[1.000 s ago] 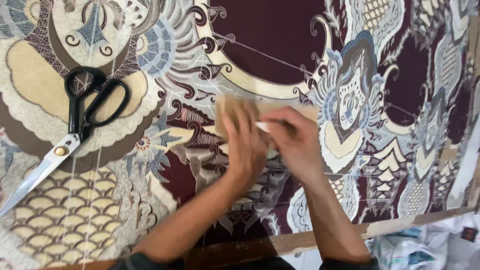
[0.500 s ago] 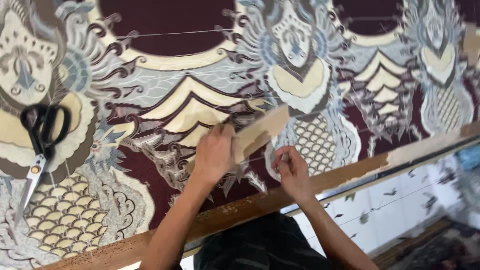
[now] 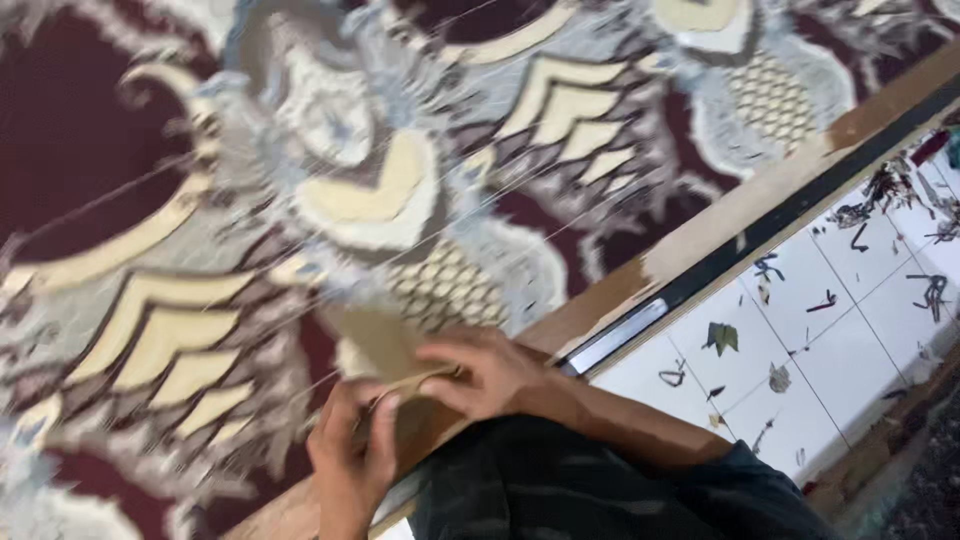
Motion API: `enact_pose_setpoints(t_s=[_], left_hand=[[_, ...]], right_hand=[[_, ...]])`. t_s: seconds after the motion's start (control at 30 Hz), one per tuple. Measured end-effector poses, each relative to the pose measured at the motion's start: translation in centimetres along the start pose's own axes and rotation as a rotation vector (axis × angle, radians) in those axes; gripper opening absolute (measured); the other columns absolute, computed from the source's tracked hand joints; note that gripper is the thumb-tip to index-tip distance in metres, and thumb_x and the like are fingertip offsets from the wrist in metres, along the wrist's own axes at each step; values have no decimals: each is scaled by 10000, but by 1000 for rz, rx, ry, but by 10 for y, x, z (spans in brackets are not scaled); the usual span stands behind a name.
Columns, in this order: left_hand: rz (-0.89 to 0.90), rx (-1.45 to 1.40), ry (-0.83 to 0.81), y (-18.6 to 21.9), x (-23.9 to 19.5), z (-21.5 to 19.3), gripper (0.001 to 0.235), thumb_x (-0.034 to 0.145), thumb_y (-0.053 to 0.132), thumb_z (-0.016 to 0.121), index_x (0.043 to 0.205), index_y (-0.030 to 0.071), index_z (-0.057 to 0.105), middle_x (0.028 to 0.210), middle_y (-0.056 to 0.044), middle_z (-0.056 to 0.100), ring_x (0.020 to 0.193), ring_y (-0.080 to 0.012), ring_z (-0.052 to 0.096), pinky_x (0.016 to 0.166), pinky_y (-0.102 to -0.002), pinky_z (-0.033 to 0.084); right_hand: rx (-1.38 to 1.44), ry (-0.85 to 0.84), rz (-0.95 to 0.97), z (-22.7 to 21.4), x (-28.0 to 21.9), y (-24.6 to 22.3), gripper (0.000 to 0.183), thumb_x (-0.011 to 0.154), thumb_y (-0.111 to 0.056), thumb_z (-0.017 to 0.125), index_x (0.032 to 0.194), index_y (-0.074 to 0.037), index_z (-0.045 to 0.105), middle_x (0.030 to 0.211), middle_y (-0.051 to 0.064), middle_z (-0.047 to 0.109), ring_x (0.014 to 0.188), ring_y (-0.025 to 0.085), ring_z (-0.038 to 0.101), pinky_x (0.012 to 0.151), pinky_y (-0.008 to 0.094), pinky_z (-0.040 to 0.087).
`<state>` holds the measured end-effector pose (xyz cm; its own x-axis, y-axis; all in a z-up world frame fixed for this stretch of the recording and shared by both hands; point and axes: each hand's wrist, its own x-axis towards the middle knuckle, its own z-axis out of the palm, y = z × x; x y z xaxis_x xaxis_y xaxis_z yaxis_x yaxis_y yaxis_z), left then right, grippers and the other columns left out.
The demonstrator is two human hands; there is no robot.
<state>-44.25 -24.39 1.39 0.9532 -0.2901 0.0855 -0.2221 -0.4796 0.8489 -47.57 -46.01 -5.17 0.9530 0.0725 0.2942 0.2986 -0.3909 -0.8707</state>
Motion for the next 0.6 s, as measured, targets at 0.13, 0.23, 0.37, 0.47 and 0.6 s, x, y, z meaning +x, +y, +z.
enact_pose_setpoints(t_s=[0.13, 0.23, 0.37, 0.47, 0.6], left_hand=[[147, -123, 68, 9, -4, 76, 108, 975, 62, 694, 1047, 26, 623, 1144, -185, 699, 1089, -202, 660, 971, -324, 500], [-16, -625, 120, 13, -2, 127, 133, 1020, 119, 649, 1087, 17, 596, 1272, -146, 688, 1015, -148, 668, 851, -279, 545], [14, -584, 218, 15, 3, 168, 146, 1079, 132, 647, 1078, 26, 547, 1012, -154, 722, 914, -145, 684, 864, -305, 571], [12, -516, 208, 8, 16, 192, 159, 1101, 122, 633, 1017, 18, 547, 952, -127, 691, 856, -119, 625, 800, -270, 522], [-33, -547, 139, 0, 32, 232, 133, 1123, 98, 611, 1049, -6, 575, 951, -77, 630, 831, -86, 542, 755, -237, 468]], right_hand=[[-108, 52, -120, -66, -23, 15, 382, 925, -310, 794, 1230, -87, 744, 1228, 197, 687, 1068, 355, 724, 873, 404, 611], [137, 73, 88, -120, -29, 19, 437, 940, -292, 740, 1296, -53, 657, 1253, 181, 702, 974, 309, 729, 795, 381, 607], [506, 66, 647, -154, -20, 32, 512, 947, -311, 654, 1382, -57, 564, 1167, 127, 675, 831, 213, 696, 709, 334, 588], [754, 144, 591, -156, -22, 59, 424, 979, -277, 659, 1324, -32, 628, 1107, 97, 715, 907, 125, 700, 782, 280, 594], [850, 364, 466, -153, -37, 90, 286, 1043, -195, 654, 1247, 3, 689, 968, 36, 713, 844, 54, 643, 701, 242, 545]])
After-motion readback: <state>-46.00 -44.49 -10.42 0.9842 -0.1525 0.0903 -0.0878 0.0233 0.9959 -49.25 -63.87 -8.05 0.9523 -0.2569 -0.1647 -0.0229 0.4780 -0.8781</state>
